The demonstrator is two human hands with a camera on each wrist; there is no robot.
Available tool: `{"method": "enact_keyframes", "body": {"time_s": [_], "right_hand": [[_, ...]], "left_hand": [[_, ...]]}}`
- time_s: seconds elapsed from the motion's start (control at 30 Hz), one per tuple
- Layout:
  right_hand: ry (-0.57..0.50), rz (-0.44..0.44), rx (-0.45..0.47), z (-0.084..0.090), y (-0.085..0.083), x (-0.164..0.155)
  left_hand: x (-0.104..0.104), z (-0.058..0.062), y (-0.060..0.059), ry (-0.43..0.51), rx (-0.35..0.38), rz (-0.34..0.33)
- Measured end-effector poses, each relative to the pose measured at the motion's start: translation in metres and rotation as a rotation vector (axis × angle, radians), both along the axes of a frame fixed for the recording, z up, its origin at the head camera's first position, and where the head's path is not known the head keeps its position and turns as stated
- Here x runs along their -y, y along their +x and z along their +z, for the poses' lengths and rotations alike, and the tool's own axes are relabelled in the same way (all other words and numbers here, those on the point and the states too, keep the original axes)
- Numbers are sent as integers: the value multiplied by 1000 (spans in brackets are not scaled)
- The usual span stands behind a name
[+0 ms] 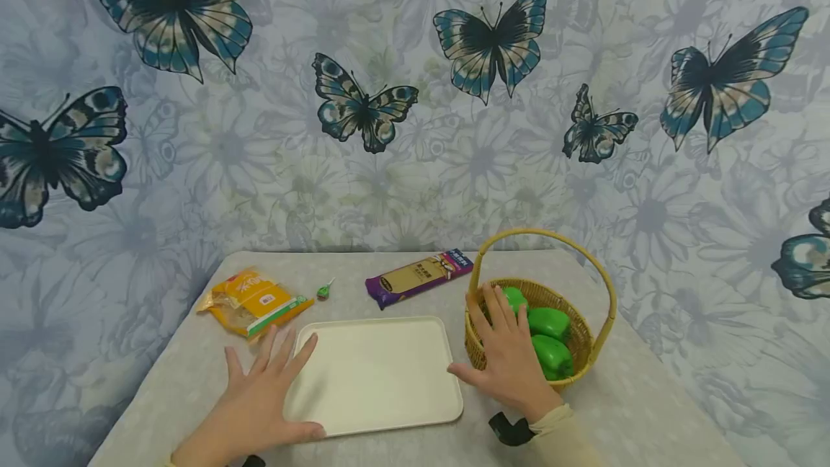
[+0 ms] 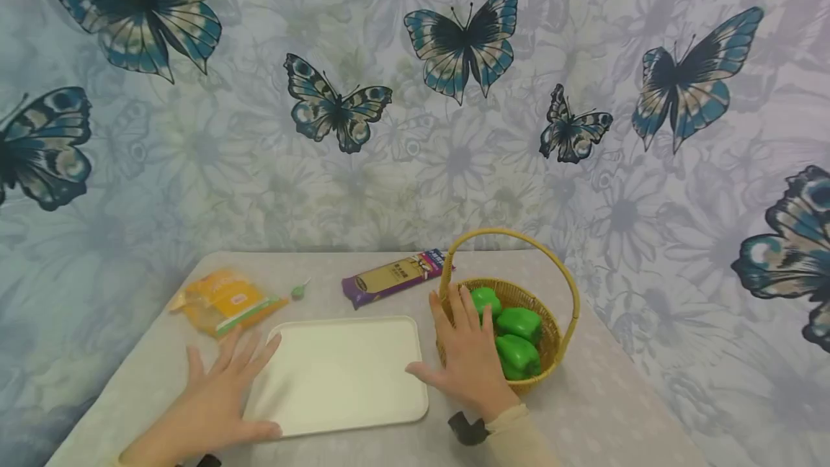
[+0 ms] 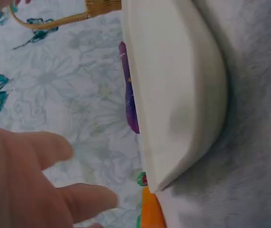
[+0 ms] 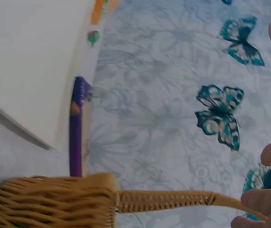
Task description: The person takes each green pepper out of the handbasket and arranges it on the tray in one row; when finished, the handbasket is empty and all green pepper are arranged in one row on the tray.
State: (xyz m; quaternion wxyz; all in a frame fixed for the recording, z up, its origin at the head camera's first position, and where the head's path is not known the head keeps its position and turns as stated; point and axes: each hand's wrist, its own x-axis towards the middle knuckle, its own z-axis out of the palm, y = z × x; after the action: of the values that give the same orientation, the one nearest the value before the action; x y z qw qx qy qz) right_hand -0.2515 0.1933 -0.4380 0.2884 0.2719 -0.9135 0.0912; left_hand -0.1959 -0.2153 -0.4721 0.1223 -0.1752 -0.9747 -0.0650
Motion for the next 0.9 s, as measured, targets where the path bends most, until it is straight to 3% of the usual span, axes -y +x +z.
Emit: {"method": "enact_keyframes", "body": {"time_s": [0.17,0.27,0.43,0.57,0.73,0.9], "right_hand": [[-150,14,38,14,-10,-23],[-246,33,60,27,-22,-39],[-373,11,196,42,-45,-60],[-403,-17,313,42,-66,-68],[-326,-52,444,31,-87,-69],[-176,18,655,19,-87,-63]], "left_hand": [[9,-26,7,162,475,46],[13,-35,6,248,652,81],[18,-45,5,375,688,83],[19,-52,2,409,681,65],[18,-58,-2,433,683,65],[21,-60,-7,423,670,50]]}}
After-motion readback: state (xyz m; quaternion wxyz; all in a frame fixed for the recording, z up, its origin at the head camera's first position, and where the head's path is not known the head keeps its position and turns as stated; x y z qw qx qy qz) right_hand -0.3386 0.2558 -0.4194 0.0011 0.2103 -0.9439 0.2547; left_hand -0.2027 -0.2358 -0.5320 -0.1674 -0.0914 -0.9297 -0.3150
